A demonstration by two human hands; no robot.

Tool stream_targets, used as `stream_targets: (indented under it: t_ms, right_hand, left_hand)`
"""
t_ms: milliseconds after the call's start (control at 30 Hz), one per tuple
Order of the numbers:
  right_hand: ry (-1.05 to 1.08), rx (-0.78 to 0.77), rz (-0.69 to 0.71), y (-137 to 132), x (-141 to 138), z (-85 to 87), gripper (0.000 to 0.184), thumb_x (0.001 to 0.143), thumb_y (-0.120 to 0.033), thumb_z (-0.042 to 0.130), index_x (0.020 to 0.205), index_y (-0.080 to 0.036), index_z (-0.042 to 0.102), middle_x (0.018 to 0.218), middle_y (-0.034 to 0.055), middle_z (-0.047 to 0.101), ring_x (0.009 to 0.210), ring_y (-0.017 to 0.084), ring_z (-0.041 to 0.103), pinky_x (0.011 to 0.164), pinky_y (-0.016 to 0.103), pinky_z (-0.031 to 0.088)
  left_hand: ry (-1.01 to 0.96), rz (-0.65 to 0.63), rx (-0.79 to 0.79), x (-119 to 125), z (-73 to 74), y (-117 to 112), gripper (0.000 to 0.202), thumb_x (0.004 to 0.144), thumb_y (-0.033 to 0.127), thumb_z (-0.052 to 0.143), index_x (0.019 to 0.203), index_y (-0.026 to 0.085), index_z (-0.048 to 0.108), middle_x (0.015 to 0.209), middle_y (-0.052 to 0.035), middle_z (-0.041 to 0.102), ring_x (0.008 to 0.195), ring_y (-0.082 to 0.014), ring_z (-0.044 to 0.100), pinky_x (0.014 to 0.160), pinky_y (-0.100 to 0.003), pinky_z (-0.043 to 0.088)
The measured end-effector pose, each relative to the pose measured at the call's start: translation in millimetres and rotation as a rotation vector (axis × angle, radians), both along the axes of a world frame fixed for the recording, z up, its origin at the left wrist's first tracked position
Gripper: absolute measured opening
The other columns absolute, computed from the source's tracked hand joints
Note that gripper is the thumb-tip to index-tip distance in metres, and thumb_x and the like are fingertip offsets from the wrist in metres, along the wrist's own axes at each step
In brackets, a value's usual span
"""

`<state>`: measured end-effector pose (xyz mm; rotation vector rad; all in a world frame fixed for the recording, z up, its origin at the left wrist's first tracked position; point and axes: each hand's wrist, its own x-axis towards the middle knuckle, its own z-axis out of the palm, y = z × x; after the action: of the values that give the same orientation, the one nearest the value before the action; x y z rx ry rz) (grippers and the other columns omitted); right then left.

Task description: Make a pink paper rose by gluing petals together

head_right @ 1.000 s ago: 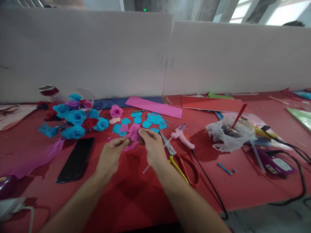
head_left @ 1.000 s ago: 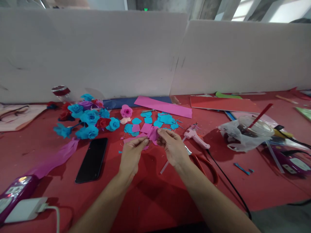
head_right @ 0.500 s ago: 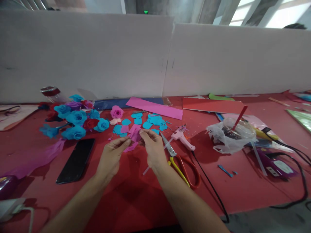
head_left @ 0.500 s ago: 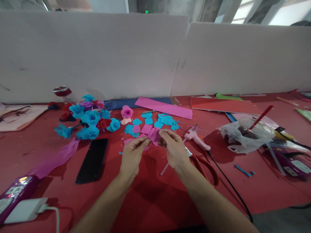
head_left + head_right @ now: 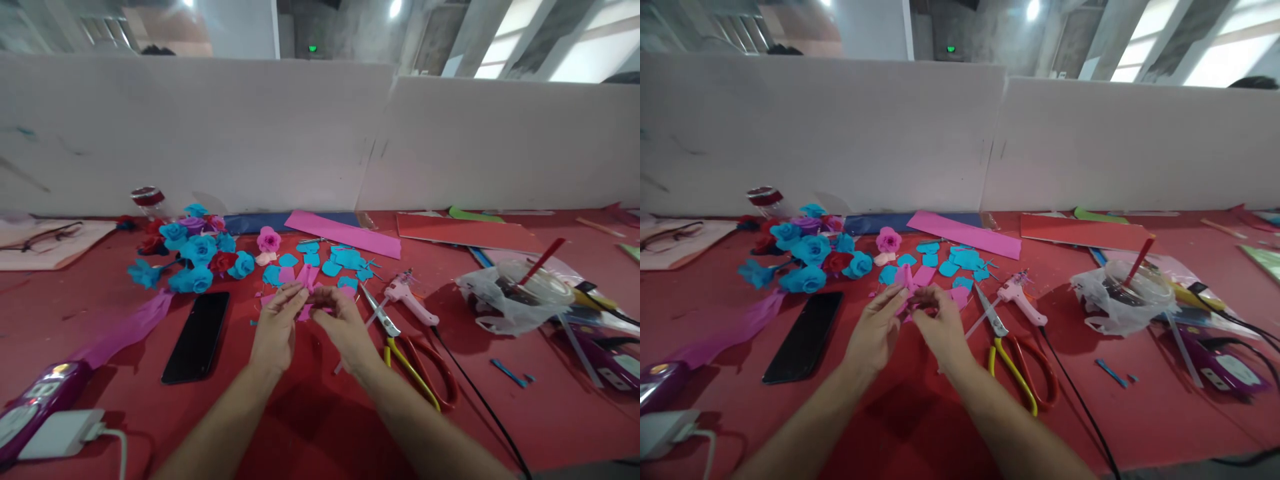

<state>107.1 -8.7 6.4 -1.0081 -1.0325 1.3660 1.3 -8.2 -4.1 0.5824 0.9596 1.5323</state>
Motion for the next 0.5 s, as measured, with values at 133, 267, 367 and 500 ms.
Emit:
stream_targets:
  t_ms: [133,267,367,500]
  right_hand:
    - [0.021,0.017,0.111,-3.5,-7.6,-2.1,0.014,0.070,-0.021,0.062,0.083,-0.020,0.066,0.084,0.0032,0.068,0.082,0.017,0.060,0.079,0.032,0.044]
    - [0.150,-0.113,0.071,1.7,-1.1,2.7,0.015,0.065,-0.021,0.060,0.078,-0.022,0.066,0.086,0.0022,0.069,0.083,0.017,0.059,0.077,0.030,0.043]
    - [0.315,-0.322,0.101,10.1,8.1,9.6,0.019,0.068,-0.031,0.053,0.079,-0.022,0.066,0.088,0.0027,0.069,0.079,0.017,0.059,0.069,0.029,0.042]
    - [0.437,-0.363,0.211,16.6,15.7,16.0,0.020,0.070,-0.036,0.054,0.070,-0.020,0.065,0.077,0.0025,0.069,0.072,0.016,0.059,0.064,0.028,0.041]
  left_hand:
    - [-0.053,-0.028,-0.016,-0.2,1.7,-0.8,0.021,0.059,0.022,0.078,0.079,0.020,0.072,0.085,-0.0003,0.068,0.084,-0.0120,0.061,0.082,-0.025,0.045]
    - [-0.090,-0.079,-0.079,-4.9,7.4,-1.1,0.018,0.059,0.020,0.078,0.076,0.019,0.071,0.078,0.0000,0.069,0.074,-0.0109,0.061,0.071,-0.024,0.046]
    - [-0.087,-0.149,-0.122,-10.6,11.9,0.1,0.015,0.059,0.018,0.077,0.072,0.017,0.071,0.075,-0.0011,0.069,0.072,-0.0106,0.061,0.067,-0.023,0.045]
    - [0.007,-0.206,-0.106,-13.3,14.7,0.7,0.015,0.058,0.018,0.078,0.071,0.015,0.072,0.070,-0.0014,0.068,0.064,-0.0083,0.059,0.063,-0.021,0.044]
